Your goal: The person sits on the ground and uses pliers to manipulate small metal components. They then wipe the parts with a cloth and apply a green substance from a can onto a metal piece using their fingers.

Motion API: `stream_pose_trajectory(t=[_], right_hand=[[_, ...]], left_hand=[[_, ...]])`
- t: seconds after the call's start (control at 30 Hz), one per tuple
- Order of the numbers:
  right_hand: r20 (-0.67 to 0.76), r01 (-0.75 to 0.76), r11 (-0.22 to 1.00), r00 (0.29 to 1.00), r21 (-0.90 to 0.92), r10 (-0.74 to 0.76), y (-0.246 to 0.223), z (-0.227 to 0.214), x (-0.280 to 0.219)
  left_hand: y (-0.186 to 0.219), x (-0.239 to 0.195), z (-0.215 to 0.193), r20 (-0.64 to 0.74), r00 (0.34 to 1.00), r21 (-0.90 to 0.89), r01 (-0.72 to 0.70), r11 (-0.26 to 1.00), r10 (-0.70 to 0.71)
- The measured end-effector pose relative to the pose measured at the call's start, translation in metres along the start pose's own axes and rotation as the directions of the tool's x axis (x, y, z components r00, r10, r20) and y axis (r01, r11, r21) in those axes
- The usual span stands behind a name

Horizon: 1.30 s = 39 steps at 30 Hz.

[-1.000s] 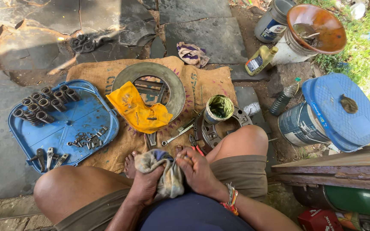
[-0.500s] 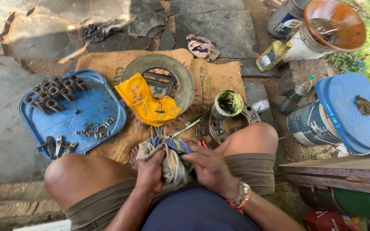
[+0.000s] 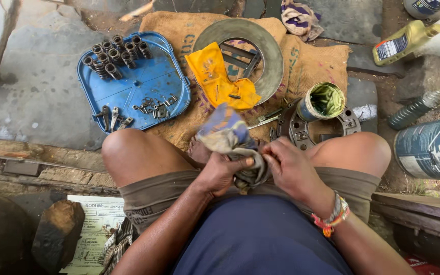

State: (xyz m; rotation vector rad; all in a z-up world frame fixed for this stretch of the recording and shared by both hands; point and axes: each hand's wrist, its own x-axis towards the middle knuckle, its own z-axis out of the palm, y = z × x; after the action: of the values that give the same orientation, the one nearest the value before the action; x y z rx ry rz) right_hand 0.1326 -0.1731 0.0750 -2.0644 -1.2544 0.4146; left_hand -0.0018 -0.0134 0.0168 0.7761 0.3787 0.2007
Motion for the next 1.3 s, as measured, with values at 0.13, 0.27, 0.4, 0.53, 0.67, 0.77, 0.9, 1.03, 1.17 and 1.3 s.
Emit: stream_pose_trajectory(t=[0.13, 0.27, 0.4, 0.53, 0.67, 0.77, 0.9, 1.03, 1.17, 1.3], right_hand=[[0.136, -0.093, 0.896, 0.99, 0.434, 0.036, 0.026, 0.02, -0.001], [0.391, -0.429, 0.625, 0.897, 0.651, 0.208, 0.023, 0.028, -0.013], [0.513, -0.575, 0.564, 0.809, 0.593, 0.287, 0.008, 0.035, -0.01], [0.335, -0.36, 0.728, 0.923, 0.583, 0.188, 0.002, 0.039, -0.007], [0.107, -0.19, 0.95, 0.98, 0.246, 0.168, 0.0, 0.028, -0.002], [-0.038, 0.009, 0.997, 0.999, 0.079, -0.006, 0.001, 0.018, -0.002], [-0.044, -0.029, 0.996, 0.999, 0.084, 0.033, 0.011, 0.005, 0.002], [-0.025, -0.116, 0.982, 0.992, 0.147, 0.121, 0.011, 0.032, -0.013], [0.166, -0.325, 0.735, 0.945, 0.595, 0.283, 0.022, 0.045, -0.018], [0.176, -0.342, 0.685, 0.937, 0.644, 0.303, 0.029, 0.042, -0.023]], left_hand=[[0.003, -0.006, -0.009, 0.09, 0.996, -0.013, -0.019, 1.0, 0.02], [-0.001, 0.001, -0.009, -0.027, 1.0, -0.127, -0.011, 0.992, 0.008], [-0.012, 0.018, -0.015, -0.117, 0.993, -0.101, -0.008, 0.995, -0.004], [-0.022, 0.027, -0.024, -0.092, 0.988, 0.141, -0.11, 0.984, 0.124], [-0.01, 0.018, -0.022, -0.035, 0.999, 0.007, 0.017, 1.0, -0.017], [0.006, 0.005, -0.015, 0.068, 0.981, -0.178, 0.192, 0.965, -0.182], [0.016, 0.001, -0.003, 0.182, 0.972, -0.29, 0.196, 0.937, -0.147], [0.01, 0.008, -0.003, 0.116, 0.992, -0.268, 0.08, 0.96, -0.05], [-0.004, 0.009, -0.012, 0.113, 0.991, -0.013, -0.073, 0.997, 0.074], [-0.005, 0.017, -0.016, 0.012, 0.994, 0.066, -0.109, 0.992, 0.108]])
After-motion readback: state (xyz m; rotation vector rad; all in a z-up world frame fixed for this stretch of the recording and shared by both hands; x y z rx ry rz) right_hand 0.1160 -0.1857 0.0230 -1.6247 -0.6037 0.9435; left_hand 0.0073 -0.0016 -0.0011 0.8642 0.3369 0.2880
